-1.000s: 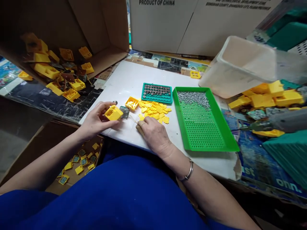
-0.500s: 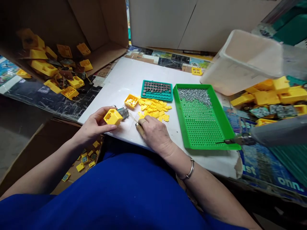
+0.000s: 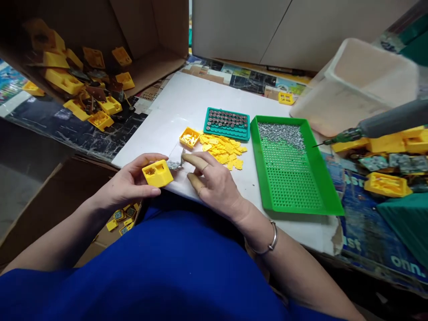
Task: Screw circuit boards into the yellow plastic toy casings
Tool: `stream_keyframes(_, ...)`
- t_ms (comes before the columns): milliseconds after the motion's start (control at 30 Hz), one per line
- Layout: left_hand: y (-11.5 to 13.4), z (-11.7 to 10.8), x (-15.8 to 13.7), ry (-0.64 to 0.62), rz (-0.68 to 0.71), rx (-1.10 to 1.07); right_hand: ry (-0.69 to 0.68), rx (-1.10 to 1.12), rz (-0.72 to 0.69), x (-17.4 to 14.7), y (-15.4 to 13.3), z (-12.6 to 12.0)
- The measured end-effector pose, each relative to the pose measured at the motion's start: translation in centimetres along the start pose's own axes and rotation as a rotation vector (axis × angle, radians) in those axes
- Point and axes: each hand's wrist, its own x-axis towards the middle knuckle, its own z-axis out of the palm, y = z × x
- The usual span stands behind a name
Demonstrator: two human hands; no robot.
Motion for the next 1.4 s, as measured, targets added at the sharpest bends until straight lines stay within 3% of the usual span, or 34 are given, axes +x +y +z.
stream_keyframes(100, 0.1, 0.7, -0.1, -0.085, -0.067, -0.115, -0.142, 0.196, 0.069, 0.8, -0.4, 0.4)
stream_keyframes(333, 0.0, 0.9, 0.0, -0.126, -0.168, -0.255, -0.399, 0.257, 0.166, 1.9, -0.5, 0.3)
stream_keyframes(533, 0.1, -0.5, 0.1, -0.087, -0.173, -0.204, -0.234, 0.592, 0.432, 1.6, -0.2, -0.7)
stream_keyframes(733, -0.2, -0.7, 0.3, -0.175, -0.185, -0.167, -0.089, 0.678, 0.461, 0.8, -0.5, -1.4)
stream_keyframes(1000, -1.1, -0.2, 0.7, -0.182, -0.269, -0.290, -0.080, 0.509, 0.526, -1.3, -1.2, -1.6)
stream_keyframes(1267, -2.2, -0.2, 1.2, -0.247, -0.325, -0.483, -0.102, 0.603, 0.617, -1.9, -0.8, -1.5)
stream_keyframes(1333, -2.2, -0.2, 1.2, -0.251, -0.304, -0.464, -0.080, 0.583, 0.599, -2.1, -0.5, -1.4)
stream_keyframes(1400, -1.9, -0.1, 1.0, -0.252, -0.260, -0.363, -0.014, 0.490, 0.495, -2.3, -0.2, -1.5)
